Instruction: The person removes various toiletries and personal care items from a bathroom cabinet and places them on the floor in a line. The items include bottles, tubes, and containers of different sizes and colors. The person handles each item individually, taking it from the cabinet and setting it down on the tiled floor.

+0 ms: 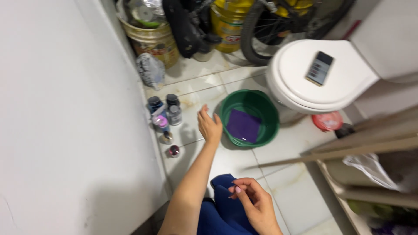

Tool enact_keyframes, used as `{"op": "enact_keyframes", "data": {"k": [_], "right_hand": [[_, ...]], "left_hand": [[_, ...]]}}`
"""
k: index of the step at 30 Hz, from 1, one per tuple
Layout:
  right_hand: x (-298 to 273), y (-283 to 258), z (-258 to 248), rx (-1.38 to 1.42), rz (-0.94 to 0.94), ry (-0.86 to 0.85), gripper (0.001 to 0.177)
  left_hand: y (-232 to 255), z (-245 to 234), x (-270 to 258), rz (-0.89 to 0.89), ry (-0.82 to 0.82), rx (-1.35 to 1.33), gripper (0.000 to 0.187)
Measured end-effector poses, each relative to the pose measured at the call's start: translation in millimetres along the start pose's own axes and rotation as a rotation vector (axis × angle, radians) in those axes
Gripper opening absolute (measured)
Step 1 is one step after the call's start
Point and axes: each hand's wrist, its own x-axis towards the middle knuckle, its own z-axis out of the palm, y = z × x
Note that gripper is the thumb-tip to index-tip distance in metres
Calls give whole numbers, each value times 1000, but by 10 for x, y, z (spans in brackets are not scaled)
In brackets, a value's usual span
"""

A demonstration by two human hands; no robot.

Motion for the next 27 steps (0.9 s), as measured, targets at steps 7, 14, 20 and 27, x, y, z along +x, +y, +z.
{"op": "enact_keyframes", "data": {"k": [7,14,20,27], "right_hand": [[-471,-31,-440,93,-123,158,20],[-1216,-188,-1089,90,-263,331,21],[-1942,-406,-1703,63,-381,559,21],[-2737,-332,-2399,42,-502,875,21]], "left_hand": [[1502,-907,-1016,189,-298,-479,41],[2785,-1675,-1478,299,-638,-665,39],[3641,-1877,-2041,485,-815,-763,36],[4275,-1945,-2981,631,-1083,-808,32]]}}
